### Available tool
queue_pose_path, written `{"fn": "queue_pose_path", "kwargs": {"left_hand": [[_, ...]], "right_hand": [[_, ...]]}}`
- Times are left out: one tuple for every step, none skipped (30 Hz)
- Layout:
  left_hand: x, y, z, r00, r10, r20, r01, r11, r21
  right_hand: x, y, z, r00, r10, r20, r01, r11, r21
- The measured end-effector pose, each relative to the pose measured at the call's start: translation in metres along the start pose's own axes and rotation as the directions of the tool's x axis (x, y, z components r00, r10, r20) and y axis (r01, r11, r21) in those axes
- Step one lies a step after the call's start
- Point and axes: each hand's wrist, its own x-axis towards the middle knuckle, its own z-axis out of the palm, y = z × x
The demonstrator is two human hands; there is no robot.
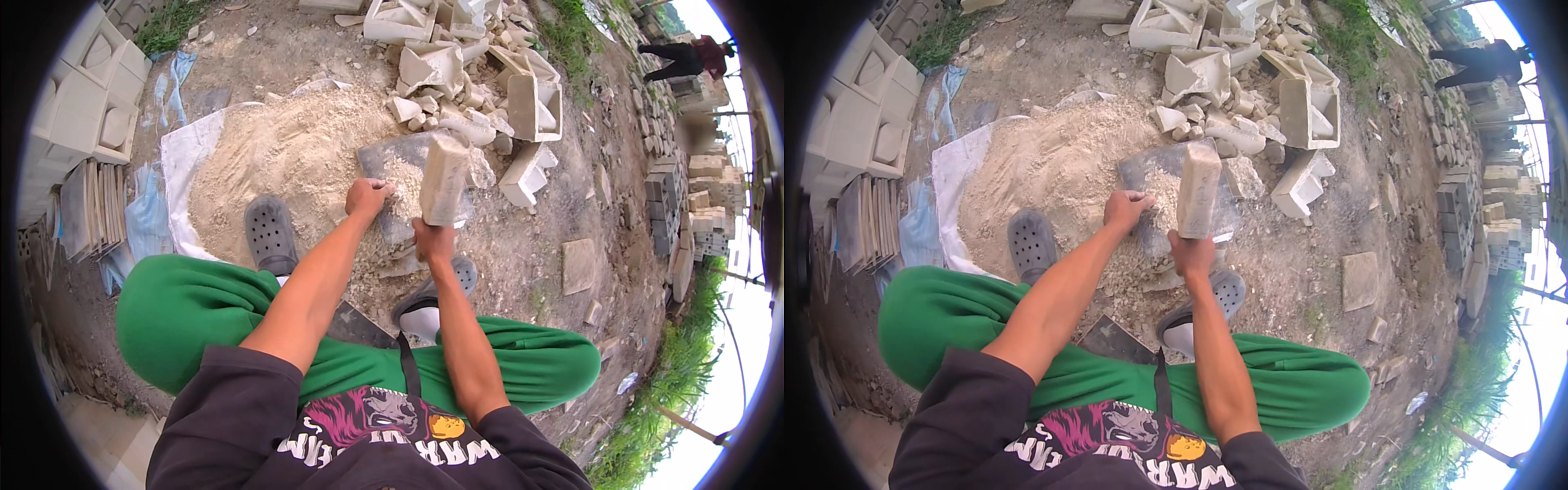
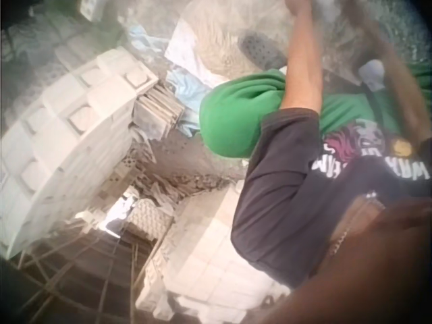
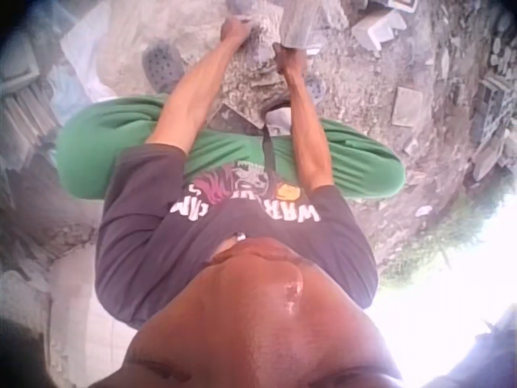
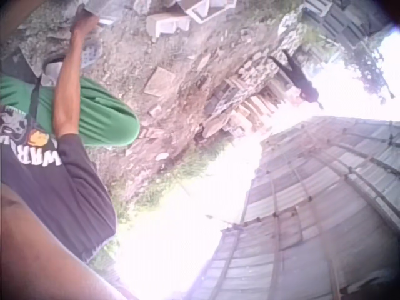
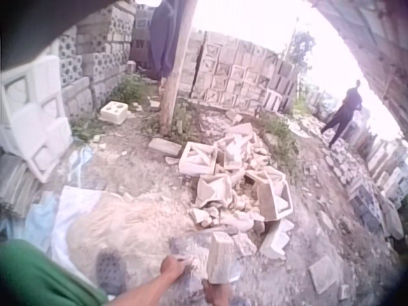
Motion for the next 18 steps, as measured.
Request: {"fn": "queue_pose_path", "kwargs": {"left_hand": [[-0.001,0.006,0.003,1.000,0.010,0.007,-0.010,1.000,-0.006],[-0.001,0.006,0.001,1.000,-0.023,0.011,0.022,1.000,0.017],[-0.001,0.006,-0.001,0.998,-0.055,0.014,0.054,0.998,0.040],[-0.002,0.006,-0.003,0.998,-0.056,0.007,0.055,0.998,0.036],[-0.007,0.011,-0.006,0.998,-0.067,0.003,0.067,0.997,0.039],[-0.009,0.010,-0.008,0.996,-0.086,-0.004,0.086,0.995,0.043],[-0.009,0.010,-0.011,0.996,-0.092,-0.012,0.092,0.995,0.041],[-0.010,0.009,-0.009,0.997,-0.074,-0.018,0.075,0.996,0.040],[-0.011,0.008,-0.008,0.998,-0.057,-0.024,0.058,0.998,0.039],[-0.011,0.008,-0.008,0.998,-0.062,-0.021,0.063,0.997,0.036],[-0.011,0.010,-0.007,0.998,-0.057,-0.020,0.058,0.997,0.054],[-0.010,0.012,-0.009,0.999,-0.049,-0.023,0.050,0.996,0.072],[-0.011,0.014,-0.010,0.999,-0.048,-0.022,0.049,0.996,0.070],[-0.011,0.017,-0.013,0.997,-0.083,-0.006,0.083,0.993,0.083],[-0.011,0.025,-0.009,0.994,-0.106,0.025,0.103,0.990,0.099],[-0.013,0.034,-0.004,0.995,-0.088,0.041,0.083,0.992,0.098],[-0.014,0.028,-0.010,0.994,-0.104,0.022,0.101,0.989,0.104],[-0.016,0.024,-0.014,0.993,-0.117,0.005,0.116,0.988,0.104]], "right_hand": [[-0.004,0.015,0.009,1.000,0.027,0.003,-0.027,0.996,0.085],[-0.009,-0.002,-0.002,0.917,0.295,0.268,-0.321,0.945,0.057],[-0.009,0.000,0.001,0.908,0.303,0.290,-0.341,0.936,0.092],[-0.009,-0.001,0.003,0.898,0.310,0.312,-0.362,0.924,0.125],[-0.007,-0.007,-0.003,0.901,0.303,0.312,-0.355,0.926,0.125],[-0.006,-0.015,-0.009,0.906,0.301,0.296,-0.348,0.930,0.120],[-0.005,-0.022,-0.011,0.912,0.299,0.281,-0.341,0.933,0.114],[-0.005,-0.023,-0.012,0.911,0.302,0.280,-0.343,0.933,0.109],[-0.006,-0.023,-0.013,0.947,0.232,0.220,-0.273,0.946,0.176],[-0.008,-0.023,-0.013,0.974,0.164,0.156,-0.198,0.951,0.237],[-0.007,-0.014,-0.008,0.980,0.152,0.132,-0.180,0.954,0.238],[-0.010,-0.009,-0.003,0.980,0.151,0.131,-0.179,0.955,0.237],[-0.018,-0.003,0.001,0.979,0.114,0.166,-0.153,0.958,0.241],[-0.021,0.004,0.005,0.977,0.075,0.198,-0.124,0.961,0.248],[-0.012,0.016,0.010,0.961,0.141,0.238,-0.175,0.976,0.128],[-0.004,0.031,0.006,0.966,0.147,0.215,-0.177,0.976,0.130],[-0.003,0.016,0.004,0.924,0.260,0.279,-0.296,0.950,0.095],[-0.003,-0.004,-0.003,0.868,0.369,0.333,-0.406,0.913,0.048]]}}
